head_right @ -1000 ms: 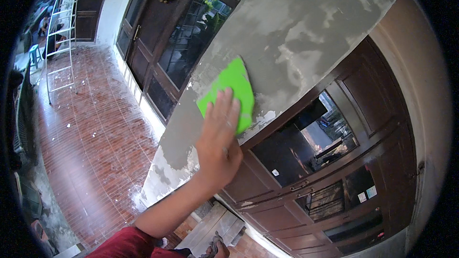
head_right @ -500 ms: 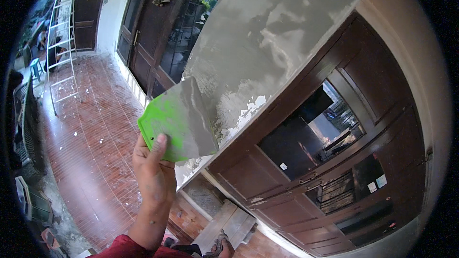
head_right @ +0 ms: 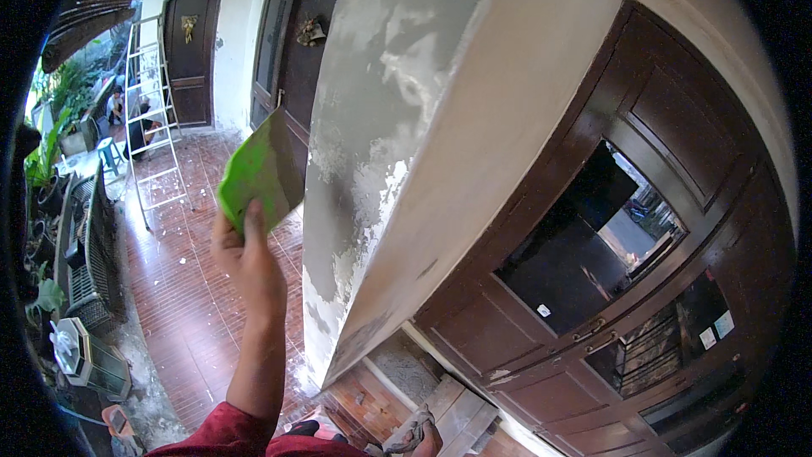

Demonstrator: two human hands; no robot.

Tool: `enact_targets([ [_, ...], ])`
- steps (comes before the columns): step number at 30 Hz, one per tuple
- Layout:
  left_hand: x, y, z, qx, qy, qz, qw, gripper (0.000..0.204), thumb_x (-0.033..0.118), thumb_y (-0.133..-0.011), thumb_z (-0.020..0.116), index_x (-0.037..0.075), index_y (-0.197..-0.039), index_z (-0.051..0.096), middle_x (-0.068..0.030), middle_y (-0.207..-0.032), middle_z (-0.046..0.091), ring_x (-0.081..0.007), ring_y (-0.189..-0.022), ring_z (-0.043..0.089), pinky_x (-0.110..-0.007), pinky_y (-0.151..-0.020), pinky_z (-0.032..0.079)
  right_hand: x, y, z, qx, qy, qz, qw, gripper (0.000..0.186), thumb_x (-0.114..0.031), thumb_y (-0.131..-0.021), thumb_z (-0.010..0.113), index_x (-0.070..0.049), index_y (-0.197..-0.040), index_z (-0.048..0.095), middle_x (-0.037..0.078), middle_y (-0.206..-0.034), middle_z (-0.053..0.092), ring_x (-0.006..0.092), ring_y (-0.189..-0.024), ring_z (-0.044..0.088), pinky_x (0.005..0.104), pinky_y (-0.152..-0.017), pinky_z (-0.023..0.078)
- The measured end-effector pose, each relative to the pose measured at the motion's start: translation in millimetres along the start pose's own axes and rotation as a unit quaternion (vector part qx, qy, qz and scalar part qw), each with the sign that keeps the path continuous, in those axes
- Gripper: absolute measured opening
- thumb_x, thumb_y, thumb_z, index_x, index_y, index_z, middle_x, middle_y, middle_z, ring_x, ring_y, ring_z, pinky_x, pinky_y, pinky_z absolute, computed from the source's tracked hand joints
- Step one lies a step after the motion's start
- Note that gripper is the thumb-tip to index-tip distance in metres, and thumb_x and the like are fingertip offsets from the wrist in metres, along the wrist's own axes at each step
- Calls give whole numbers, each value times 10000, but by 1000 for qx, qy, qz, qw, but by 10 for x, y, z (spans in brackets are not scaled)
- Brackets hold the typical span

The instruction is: The person uses a green plastic trowel to apply and smooth plaster onto a vertical column. They repeatedly spread the material, scrape excess from the trowel, and continue smoothing the surface while another person works nearby.

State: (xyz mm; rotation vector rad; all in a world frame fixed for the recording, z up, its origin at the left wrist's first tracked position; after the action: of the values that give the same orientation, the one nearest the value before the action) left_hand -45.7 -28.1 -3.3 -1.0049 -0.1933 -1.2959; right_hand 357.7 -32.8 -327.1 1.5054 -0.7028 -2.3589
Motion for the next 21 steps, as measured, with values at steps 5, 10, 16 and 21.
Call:
enact_targets([
  [5, 131, -82, 685, -58, -154, 198, 966, 413, -74, -892, 549, 8, -1296, 563, -177, -1116, 677, -182, -954, 661, -290, -831, 491, -96, -199, -107, 8, -28, -34, 999, 268, -237, -926, 606, -68, -1133, 625, 6, -749, 545, 124, -553, 483, 238, -486, 417],
  [10, 180, 280, 1041, -112, -183, 169, 962, 578, -79, -809, 621, 77, -1356, 519, -265, -1229, 586, -377, -1036, 646, -333, -839, 522, -166, -320, -286, 30, -24, 0, 999, 227, -225, -928, 600, -50, -1070, 631, 1, -710, 523, 110, -523, 475, 235, -438, 388],
  [16, 501, 878, 1086, -145, -225, 248, 931, 552, -141, -799, 573, -1, -1331, 525, -240, -1282, 565, -323, -1024, 638, -317, -882, 481, -237, -570, -292, 8, -15, 3, 1000, 154, -219, -915, 619, -65, -918, 624, -19, -619, 463, 95, -468, 437, 239, -386, 338],
  [21, 634, 1006, 695, -150, -219, 182, 947, 452, -181, -803, 555, -48, -1235, 572, -233, -1148, 651, -305, -1080, 653, -335, -925, 496, -274, -687, -149, 7, 28, -3, 1000, 165, -228, -897, 642, -66, -914, 666, -36, -632, 471, 86, -479, 432, 223, -392, 324],
])
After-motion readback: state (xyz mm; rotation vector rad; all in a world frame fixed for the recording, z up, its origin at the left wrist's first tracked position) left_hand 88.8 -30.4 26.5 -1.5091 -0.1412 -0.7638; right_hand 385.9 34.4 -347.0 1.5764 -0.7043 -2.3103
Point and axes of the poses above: each hand's wrist, its own y-axis away from the middle knuckle, its own z-axis out of the palm, x = y × z, the point moved 7 cm from there along -y, towards the middle knuckle
